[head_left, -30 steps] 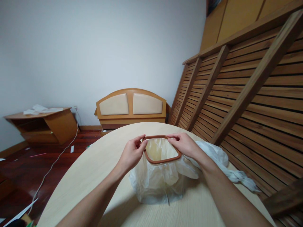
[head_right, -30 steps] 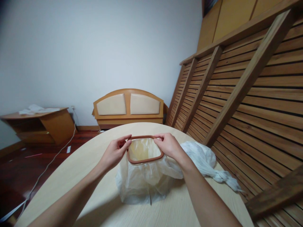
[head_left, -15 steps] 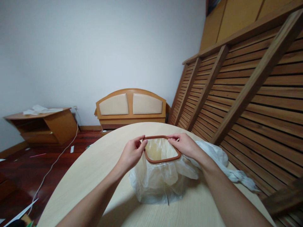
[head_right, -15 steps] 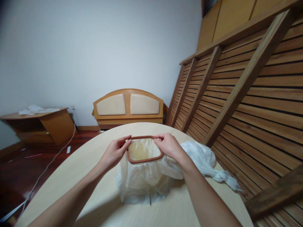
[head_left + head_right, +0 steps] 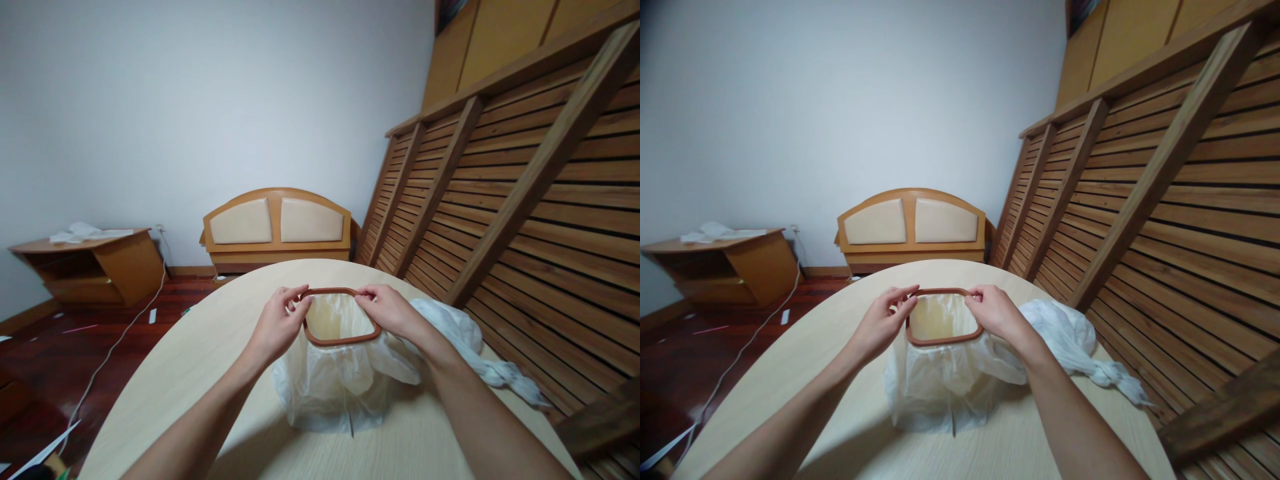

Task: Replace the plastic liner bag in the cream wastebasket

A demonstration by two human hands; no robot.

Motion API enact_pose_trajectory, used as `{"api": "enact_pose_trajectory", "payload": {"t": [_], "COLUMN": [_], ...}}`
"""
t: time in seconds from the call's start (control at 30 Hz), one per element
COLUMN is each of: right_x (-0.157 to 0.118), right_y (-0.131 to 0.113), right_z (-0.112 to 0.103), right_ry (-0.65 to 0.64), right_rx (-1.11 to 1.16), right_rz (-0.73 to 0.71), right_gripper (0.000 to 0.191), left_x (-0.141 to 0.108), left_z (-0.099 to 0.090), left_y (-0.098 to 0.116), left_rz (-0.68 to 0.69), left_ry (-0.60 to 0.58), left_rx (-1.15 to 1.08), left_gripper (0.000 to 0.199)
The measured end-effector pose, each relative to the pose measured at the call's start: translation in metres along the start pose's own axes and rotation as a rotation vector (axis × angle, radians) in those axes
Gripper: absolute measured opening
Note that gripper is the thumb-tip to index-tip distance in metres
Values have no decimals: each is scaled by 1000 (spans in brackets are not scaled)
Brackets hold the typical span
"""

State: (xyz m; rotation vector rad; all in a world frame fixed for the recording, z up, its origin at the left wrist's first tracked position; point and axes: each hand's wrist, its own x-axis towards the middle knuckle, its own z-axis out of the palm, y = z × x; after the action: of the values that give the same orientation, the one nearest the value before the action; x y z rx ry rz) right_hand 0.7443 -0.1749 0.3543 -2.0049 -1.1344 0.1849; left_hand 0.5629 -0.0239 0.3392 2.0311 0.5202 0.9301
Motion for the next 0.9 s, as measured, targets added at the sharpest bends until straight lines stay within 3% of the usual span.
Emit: {"api": "enact_pose_trajectory", "payload": {"t": [0.13, 0.23, 0.53, 0.9], "right_x": [0, 0, 1, -2], "right_y": [-2, -4, -3, -1], "right_z": [5, 10, 16, 17], "right_ry": [25, 48, 18, 54], "right_rx": [-13, -12, 53, -10], "right_rz": [22, -1, -104, -188], "right_gripper": [30, 39, 37, 37], "left_x": [-3, -7, -11, -9], "left_z": [-1, -3, -16, -18], "left_y": [8, 14, 20, 19], "left_rz": [51, 116, 377, 450], "left_ry": [0, -81, -330, -343], "left_rx": [-1, 34, 194, 324], "left_gripper": [44, 46, 57, 64]}}
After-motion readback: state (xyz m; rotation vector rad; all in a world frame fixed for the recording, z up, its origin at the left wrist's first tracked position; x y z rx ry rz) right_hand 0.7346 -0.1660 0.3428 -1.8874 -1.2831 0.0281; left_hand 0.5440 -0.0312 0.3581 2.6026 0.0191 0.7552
